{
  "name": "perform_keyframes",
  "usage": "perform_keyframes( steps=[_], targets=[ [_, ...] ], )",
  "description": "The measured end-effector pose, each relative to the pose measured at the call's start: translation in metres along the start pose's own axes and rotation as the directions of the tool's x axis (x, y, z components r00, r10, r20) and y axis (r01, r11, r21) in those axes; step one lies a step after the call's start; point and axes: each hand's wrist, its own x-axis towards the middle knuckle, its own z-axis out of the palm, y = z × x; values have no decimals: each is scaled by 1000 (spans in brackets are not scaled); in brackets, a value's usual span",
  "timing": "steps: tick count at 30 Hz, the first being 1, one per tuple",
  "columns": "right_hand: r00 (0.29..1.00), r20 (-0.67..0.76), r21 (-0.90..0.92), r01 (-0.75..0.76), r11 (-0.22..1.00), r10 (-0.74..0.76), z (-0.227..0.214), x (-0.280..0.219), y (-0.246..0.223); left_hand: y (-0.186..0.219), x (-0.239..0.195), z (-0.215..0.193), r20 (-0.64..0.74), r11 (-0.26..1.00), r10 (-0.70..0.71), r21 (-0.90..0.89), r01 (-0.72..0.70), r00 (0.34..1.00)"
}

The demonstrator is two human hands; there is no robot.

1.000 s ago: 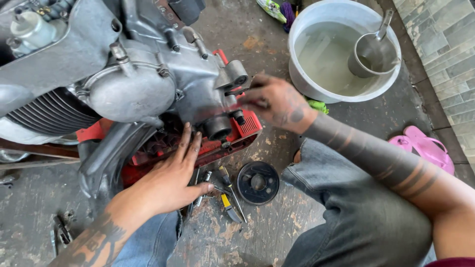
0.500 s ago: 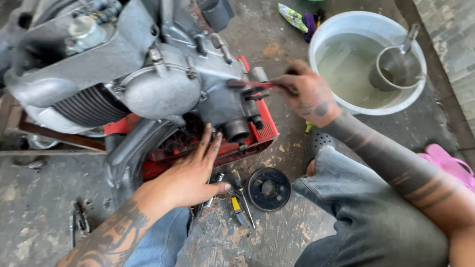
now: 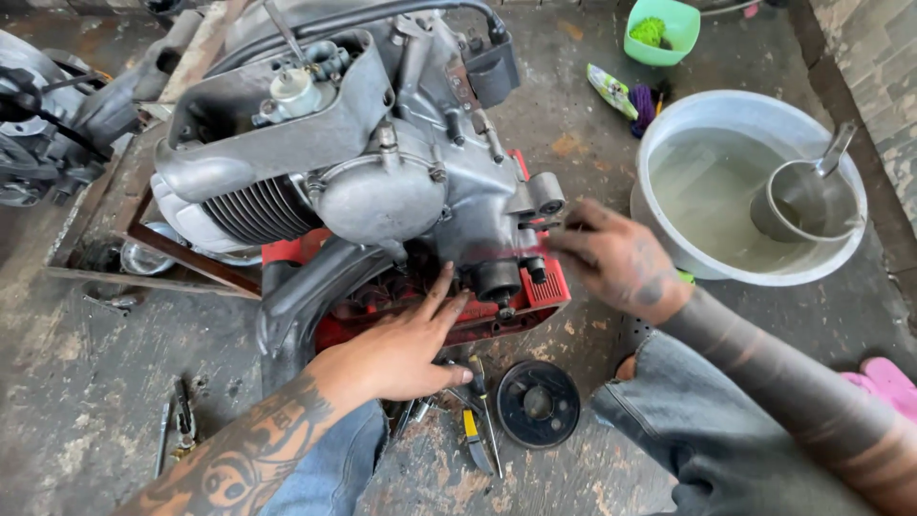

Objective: Repairing a motorcycle engine by disassembling components and using a screwdriver on the engine casing

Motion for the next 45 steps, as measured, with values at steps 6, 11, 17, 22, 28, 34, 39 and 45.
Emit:
perform_keyframes(
  steps=[6,11,17,22,28,34,39,45],
  targets=[
    [993,-40,54,-108,993,110,12,1,44,1,2,3,10,1000,16,-9,-16,1000],
    [995,-14,151,97,984,-96,12,1,5,2,3,1,6,1000,13,-5,-13,1000],
    [993,19,260,-116,959,115,19,-4,52,4,-1,-2,22,1000,2,-19,-2,1000],
    [996,50,307,-89,947,77,20,-7,69,-4,9,5,16,1000,10,23,-10,1000],
    [962,168,358,-263,896,215,39,-28,93,0,7,3,42,999,-9,46,7,999],
    [947,198,274,-302,913,253,31,-38,107,3,8,5,75,996,-30,84,24,997],
    [974,176,376,-199,905,141,30,-32,80,8,10,3,86,996,-31,88,23,996],
    [957,171,301,-277,913,234,18,-20,83,3,14,7,73,995,-21,103,13,997]
  ],
)
